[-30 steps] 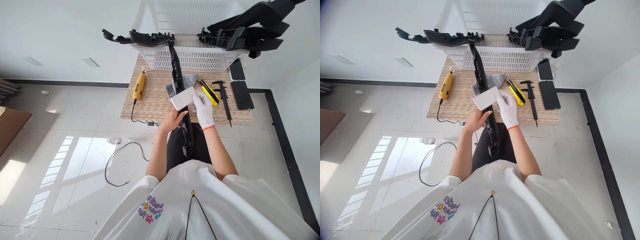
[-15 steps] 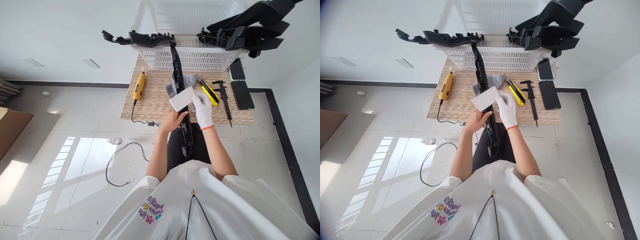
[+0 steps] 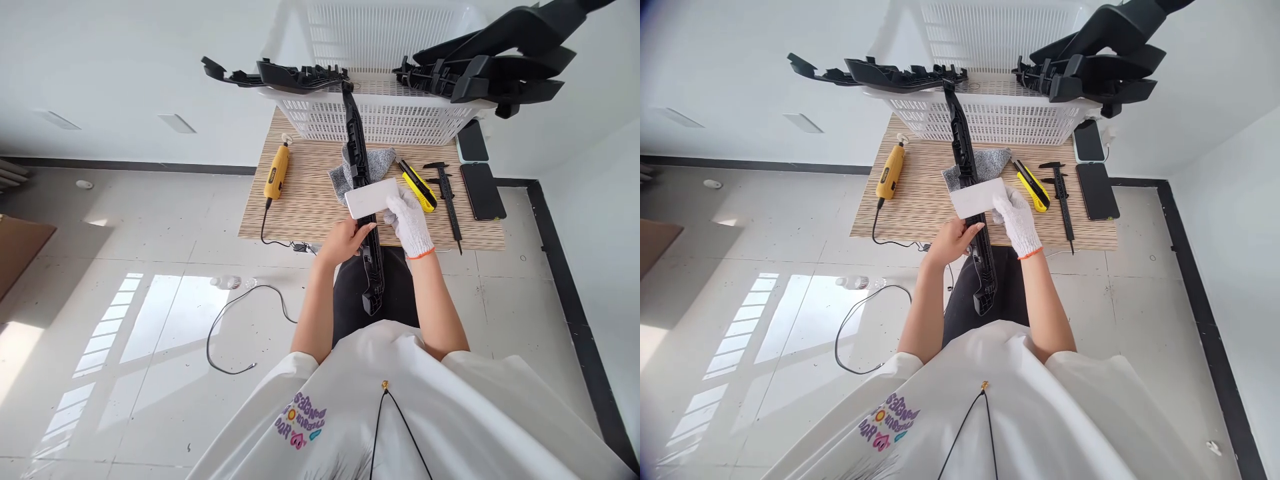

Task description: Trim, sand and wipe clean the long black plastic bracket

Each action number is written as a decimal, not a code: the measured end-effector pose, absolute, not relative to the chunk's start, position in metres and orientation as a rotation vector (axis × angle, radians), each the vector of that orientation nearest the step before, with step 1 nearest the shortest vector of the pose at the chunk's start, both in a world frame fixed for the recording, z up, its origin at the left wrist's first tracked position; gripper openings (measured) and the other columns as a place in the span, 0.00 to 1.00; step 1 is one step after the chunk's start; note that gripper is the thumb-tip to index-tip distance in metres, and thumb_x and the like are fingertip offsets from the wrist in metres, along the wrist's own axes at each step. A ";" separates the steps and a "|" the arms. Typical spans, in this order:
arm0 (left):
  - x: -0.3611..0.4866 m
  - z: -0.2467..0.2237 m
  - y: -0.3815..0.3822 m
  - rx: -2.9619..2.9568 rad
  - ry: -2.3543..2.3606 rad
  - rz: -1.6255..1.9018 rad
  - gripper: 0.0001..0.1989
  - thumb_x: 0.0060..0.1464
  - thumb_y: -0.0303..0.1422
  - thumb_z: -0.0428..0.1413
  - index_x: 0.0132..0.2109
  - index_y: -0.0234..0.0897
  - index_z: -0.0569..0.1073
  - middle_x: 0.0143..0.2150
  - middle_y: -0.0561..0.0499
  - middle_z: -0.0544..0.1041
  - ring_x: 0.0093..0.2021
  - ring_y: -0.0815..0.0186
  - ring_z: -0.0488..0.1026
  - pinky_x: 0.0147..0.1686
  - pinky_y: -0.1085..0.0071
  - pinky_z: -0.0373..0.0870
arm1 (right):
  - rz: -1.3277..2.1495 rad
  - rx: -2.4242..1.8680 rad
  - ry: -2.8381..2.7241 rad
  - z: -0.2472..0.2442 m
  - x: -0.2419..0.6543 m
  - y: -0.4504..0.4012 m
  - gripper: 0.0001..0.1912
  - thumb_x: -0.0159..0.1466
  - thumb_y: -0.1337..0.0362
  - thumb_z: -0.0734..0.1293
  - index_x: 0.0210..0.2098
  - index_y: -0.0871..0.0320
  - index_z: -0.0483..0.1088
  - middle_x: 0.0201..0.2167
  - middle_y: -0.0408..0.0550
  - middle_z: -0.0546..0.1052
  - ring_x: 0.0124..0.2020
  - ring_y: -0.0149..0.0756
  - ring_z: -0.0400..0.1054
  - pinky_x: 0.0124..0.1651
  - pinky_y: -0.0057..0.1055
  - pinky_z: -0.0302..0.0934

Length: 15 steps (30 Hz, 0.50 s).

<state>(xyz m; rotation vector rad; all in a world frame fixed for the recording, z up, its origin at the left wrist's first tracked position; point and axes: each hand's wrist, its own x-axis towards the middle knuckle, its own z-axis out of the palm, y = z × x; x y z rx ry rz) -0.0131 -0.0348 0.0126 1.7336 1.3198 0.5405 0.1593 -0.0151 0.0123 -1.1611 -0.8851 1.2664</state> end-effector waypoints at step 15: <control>-0.012 0.012 -0.034 1.759 1.312 0.541 0.21 0.62 0.54 0.49 0.36 0.40 0.65 0.21 0.56 0.68 0.20 0.63 0.74 0.20 0.70 0.63 | 1.225 -1.251 -0.799 0.024 0.148 -0.016 0.20 0.60 0.46 0.71 0.36 0.55 0.68 0.18 0.37 0.69 0.15 0.23 0.58 0.14 0.20 0.48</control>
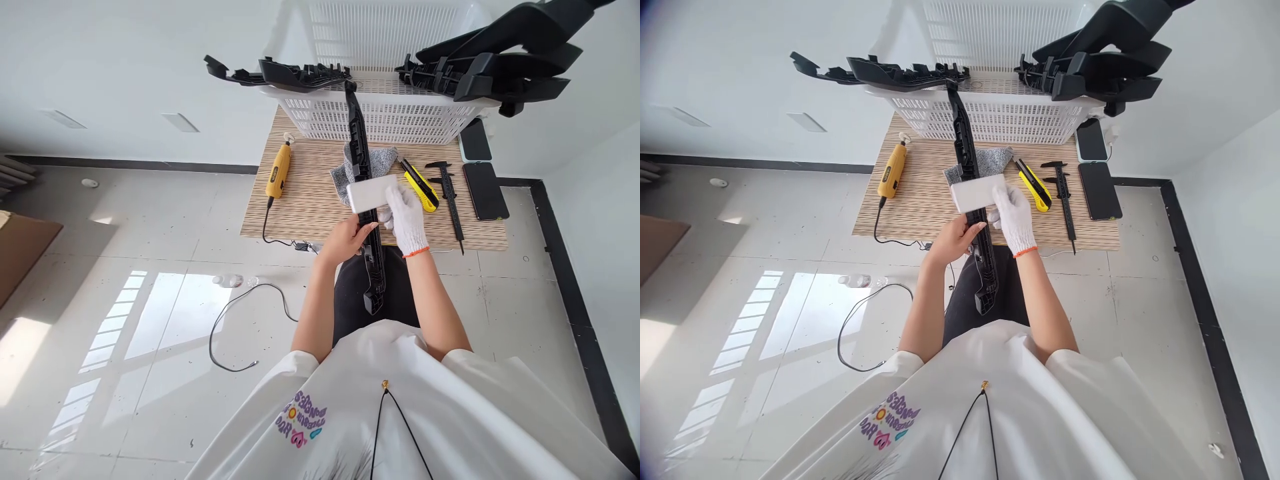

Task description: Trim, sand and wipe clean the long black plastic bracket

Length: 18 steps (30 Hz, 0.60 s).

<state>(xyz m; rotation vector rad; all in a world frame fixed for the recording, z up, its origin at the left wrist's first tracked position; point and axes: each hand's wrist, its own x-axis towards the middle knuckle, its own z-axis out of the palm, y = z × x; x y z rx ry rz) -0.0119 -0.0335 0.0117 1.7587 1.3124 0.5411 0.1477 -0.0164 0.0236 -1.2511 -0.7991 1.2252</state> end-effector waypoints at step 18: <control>-0.012 0.015 -0.034 1.753 1.330 0.519 0.23 0.62 0.55 0.48 0.33 0.41 0.62 0.20 0.57 0.61 0.20 0.64 0.73 0.19 0.70 0.60 | 1.230 -1.212 -0.792 0.015 0.150 -0.010 0.17 0.61 0.50 0.72 0.38 0.56 0.69 0.21 0.38 0.69 0.18 0.22 0.60 0.18 0.20 0.51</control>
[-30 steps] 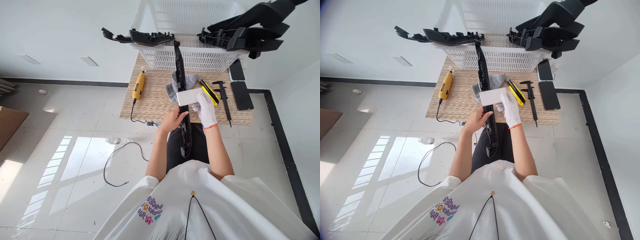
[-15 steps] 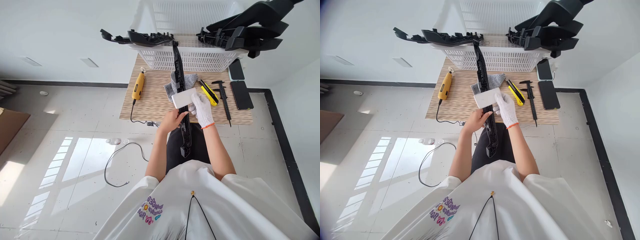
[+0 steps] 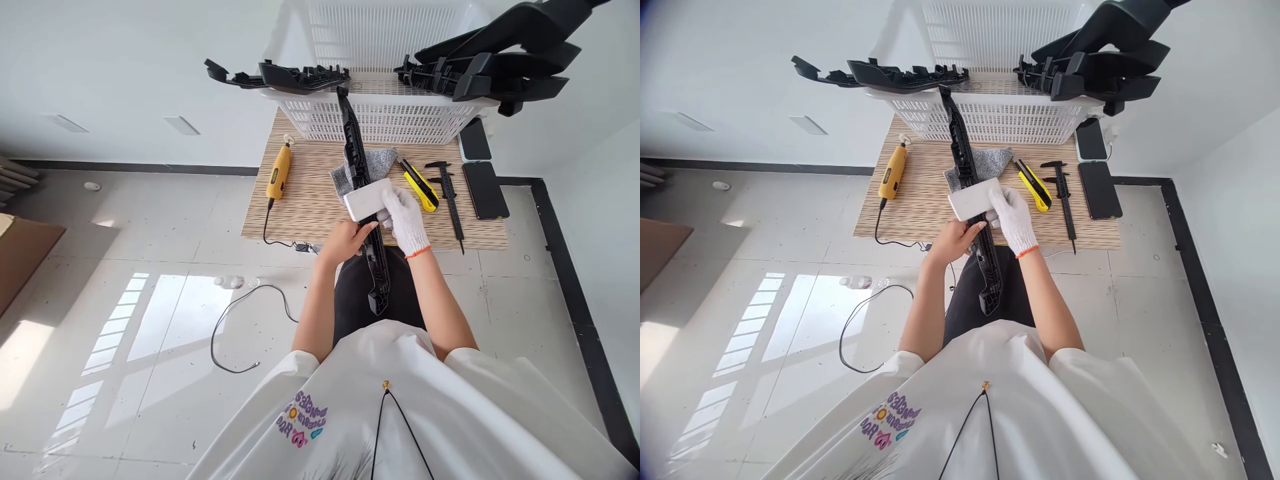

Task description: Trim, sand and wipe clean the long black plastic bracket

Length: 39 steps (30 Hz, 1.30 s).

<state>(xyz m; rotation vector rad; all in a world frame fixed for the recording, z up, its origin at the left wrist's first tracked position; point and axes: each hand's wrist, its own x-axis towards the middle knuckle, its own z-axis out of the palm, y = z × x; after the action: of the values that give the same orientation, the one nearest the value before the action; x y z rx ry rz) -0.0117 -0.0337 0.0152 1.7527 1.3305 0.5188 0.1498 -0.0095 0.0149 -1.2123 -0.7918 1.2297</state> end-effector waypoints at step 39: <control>-0.018 0.010 -0.030 1.574 1.167 0.708 0.16 0.65 0.47 0.52 0.38 0.38 0.64 0.19 0.59 0.63 0.16 0.72 0.65 0.15 0.76 0.65 | 1.625 -0.976 -0.686 0.015 0.153 -0.013 0.17 0.56 0.56 0.77 0.34 0.59 0.69 0.23 0.37 0.69 0.21 0.20 0.62 0.20 0.17 0.57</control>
<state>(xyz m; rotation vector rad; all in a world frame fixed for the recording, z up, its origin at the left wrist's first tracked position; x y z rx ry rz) -0.0179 -0.0305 0.0099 1.5736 1.1671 0.7079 0.1533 -0.0133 0.0153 -0.9763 -0.6863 1.6250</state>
